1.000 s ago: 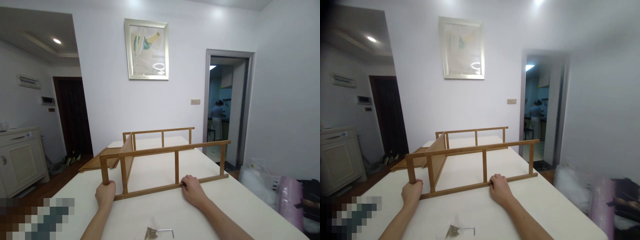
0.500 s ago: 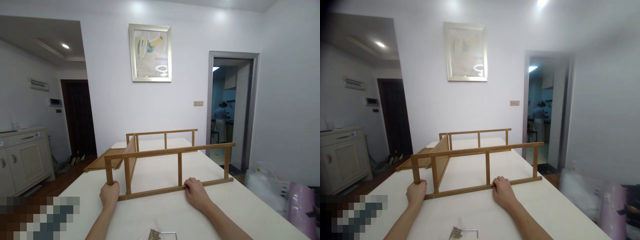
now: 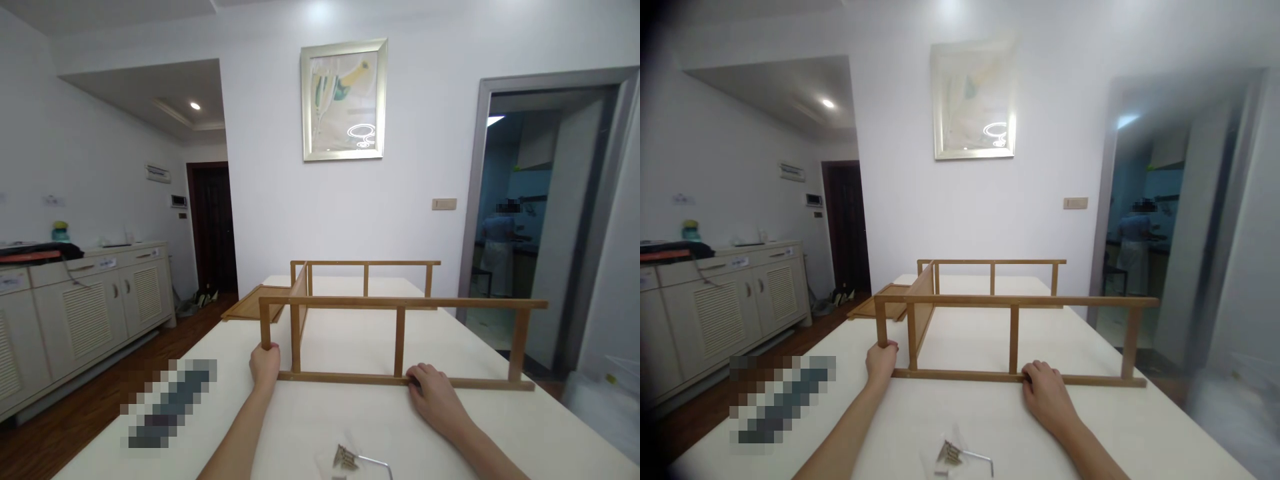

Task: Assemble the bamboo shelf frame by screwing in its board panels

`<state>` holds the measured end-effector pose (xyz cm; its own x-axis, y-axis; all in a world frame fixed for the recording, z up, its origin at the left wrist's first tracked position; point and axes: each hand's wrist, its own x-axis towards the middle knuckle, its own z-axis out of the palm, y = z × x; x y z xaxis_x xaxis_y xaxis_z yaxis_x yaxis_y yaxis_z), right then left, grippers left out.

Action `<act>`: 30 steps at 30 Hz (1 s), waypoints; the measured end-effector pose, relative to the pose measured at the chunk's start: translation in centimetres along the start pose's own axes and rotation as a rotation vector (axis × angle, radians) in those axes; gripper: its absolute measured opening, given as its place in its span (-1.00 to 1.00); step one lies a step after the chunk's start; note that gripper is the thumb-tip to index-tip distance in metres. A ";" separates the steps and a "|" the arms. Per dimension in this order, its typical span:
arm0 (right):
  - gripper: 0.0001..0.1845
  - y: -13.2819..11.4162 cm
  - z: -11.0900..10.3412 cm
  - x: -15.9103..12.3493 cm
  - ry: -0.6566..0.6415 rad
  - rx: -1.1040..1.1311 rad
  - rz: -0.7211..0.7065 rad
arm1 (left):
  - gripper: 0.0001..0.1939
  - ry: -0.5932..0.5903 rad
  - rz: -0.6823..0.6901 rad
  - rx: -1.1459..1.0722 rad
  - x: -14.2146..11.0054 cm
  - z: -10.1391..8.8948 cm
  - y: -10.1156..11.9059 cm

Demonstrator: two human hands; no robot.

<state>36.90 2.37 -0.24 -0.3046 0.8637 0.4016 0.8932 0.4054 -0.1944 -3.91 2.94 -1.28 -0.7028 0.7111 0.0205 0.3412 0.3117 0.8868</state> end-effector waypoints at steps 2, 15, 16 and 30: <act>-0.74 -0.1 -0.1 -0.1 0.020 -0.006 -0.003 | -0.66 -0.021 0.011 -0.029 -0.2 -0.2 0.0; -0.77 -0.6 -0.5 -0.6 0.096 0.052 -0.036 | -0.55 -0.258 0.351 0.006 0.2 -5.7 -0.6; -0.78 -0.7 -0.5 -0.7 0.093 0.056 -0.037 | -0.57 -0.259 0.371 0.031 0.7 -6.0 -0.7; -0.76 -0.7 -0.2 -1.0 0.088 0.086 -0.042 | -0.73 -0.023 0.389 0.358 10.2 -1.5 -0.8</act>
<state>36.62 1.17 -0.29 -0.3076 0.8171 0.4875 0.8475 0.4682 -0.2499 -12.34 9.00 -1.05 -0.4689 0.8297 0.3030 0.7689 0.2146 0.6023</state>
